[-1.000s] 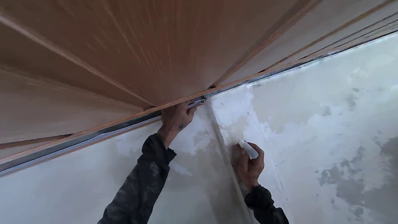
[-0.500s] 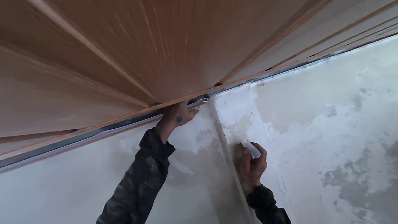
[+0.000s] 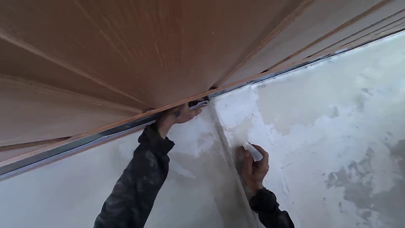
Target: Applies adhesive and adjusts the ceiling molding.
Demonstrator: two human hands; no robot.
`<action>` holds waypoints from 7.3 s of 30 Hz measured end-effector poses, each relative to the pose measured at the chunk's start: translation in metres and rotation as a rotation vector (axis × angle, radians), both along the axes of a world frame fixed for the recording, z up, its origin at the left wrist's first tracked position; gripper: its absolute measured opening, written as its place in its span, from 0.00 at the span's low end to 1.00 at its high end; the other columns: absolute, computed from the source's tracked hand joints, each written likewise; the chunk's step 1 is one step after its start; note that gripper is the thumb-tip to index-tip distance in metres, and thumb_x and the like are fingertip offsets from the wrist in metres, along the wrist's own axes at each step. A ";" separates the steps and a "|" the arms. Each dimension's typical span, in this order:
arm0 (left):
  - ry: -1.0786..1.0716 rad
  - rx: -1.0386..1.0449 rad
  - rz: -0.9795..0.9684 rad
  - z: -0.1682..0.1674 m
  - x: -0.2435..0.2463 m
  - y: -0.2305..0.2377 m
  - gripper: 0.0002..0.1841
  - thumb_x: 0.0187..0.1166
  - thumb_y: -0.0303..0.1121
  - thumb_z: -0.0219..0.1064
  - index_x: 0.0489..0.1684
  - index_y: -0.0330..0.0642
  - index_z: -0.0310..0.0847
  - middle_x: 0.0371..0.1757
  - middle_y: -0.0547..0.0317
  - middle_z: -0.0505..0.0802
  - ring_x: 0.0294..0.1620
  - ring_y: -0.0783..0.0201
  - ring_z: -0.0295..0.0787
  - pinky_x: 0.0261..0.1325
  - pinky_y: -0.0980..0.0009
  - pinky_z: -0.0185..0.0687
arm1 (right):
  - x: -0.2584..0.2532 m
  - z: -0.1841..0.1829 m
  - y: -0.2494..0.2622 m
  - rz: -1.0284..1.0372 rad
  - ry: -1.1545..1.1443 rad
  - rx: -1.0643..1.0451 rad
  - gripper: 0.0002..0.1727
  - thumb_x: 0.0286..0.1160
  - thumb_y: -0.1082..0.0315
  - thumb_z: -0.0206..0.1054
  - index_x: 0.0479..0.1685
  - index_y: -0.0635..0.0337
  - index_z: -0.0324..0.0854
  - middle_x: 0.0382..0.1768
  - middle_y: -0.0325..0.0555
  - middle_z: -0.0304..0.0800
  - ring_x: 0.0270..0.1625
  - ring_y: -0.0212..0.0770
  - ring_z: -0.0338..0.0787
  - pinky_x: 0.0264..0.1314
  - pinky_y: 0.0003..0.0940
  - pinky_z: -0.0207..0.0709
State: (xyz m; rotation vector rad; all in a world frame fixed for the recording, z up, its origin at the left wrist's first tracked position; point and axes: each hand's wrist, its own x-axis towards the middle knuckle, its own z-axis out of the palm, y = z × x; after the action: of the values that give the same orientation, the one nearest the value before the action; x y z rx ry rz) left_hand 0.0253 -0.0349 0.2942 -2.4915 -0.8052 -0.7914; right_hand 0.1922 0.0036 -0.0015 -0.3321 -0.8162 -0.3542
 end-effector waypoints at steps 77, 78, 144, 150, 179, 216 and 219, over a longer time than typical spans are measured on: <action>-0.134 -0.212 -0.032 0.009 0.006 -0.019 0.11 0.81 0.26 0.63 0.53 0.40 0.91 0.51 0.66 0.95 0.51 0.79 0.89 0.60 0.78 0.84 | 0.048 0.039 -0.017 0.385 -0.014 0.129 0.18 0.88 0.61 0.61 0.62 0.70 0.73 0.46 0.36 0.93 0.49 0.22 0.92 0.55 0.24 0.89; -0.130 -0.205 -0.027 0.009 0.006 -0.019 0.11 0.81 0.25 0.63 0.53 0.40 0.91 0.51 0.67 0.95 0.50 0.81 0.88 0.59 0.80 0.83 | 0.054 0.048 -0.017 0.396 -0.035 0.117 0.18 0.88 0.61 0.61 0.62 0.69 0.73 0.43 0.36 0.93 0.47 0.23 0.93 0.54 0.25 0.89; -0.212 -0.318 -0.011 0.017 0.005 -0.016 0.14 0.81 0.26 0.58 0.49 0.46 0.92 0.46 0.73 0.96 0.44 0.82 0.90 0.50 0.82 0.86 | 0.066 0.138 0.011 0.164 -0.358 0.232 0.18 0.74 0.67 0.73 0.56 0.72 0.87 0.45 0.57 0.91 0.49 0.41 0.91 0.53 0.29 0.84; -0.208 -0.303 0.034 0.016 0.006 -0.018 0.13 0.80 0.28 0.59 0.49 0.46 0.91 0.45 0.74 0.96 0.44 0.82 0.90 0.50 0.82 0.86 | 0.066 0.137 0.010 0.173 -0.358 0.223 0.18 0.75 0.67 0.73 0.57 0.72 0.86 0.45 0.58 0.91 0.48 0.41 0.91 0.52 0.29 0.83; -0.202 -0.331 -0.009 0.017 0.006 -0.017 0.14 0.80 0.26 0.58 0.50 0.46 0.92 0.48 0.72 0.97 0.46 0.81 0.91 0.52 0.81 0.87 | 0.068 0.123 0.012 0.174 -0.341 0.268 0.19 0.76 0.67 0.71 0.60 0.72 0.84 0.45 0.56 0.90 0.47 0.37 0.90 0.49 0.26 0.83; -0.221 -0.261 0.062 0.016 0.009 -0.018 0.11 0.79 0.30 0.60 0.47 0.50 0.90 0.43 0.75 0.95 0.38 0.83 0.88 0.42 0.85 0.83 | 0.064 0.130 0.031 0.368 -0.152 0.477 0.14 0.79 0.70 0.69 0.51 0.77 0.82 0.42 0.52 0.91 0.43 0.32 0.92 0.48 0.30 0.89; -0.221 -0.255 0.068 0.015 0.010 -0.017 0.12 0.80 0.30 0.59 0.48 0.49 0.90 0.44 0.75 0.95 0.41 0.83 0.88 0.45 0.84 0.83 | 0.065 0.129 0.030 0.397 -0.153 0.474 0.14 0.80 0.70 0.67 0.52 0.77 0.81 0.41 0.51 0.91 0.40 0.32 0.91 0.45 0.31 0.89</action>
State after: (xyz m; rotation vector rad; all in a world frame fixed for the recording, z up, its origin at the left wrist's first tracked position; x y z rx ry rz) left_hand 0.0351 -0.0519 0.3092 -2.6086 -1.1244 -1.0083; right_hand 0.2576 0.0341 0.1276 0.3012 -0.8976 -0.1910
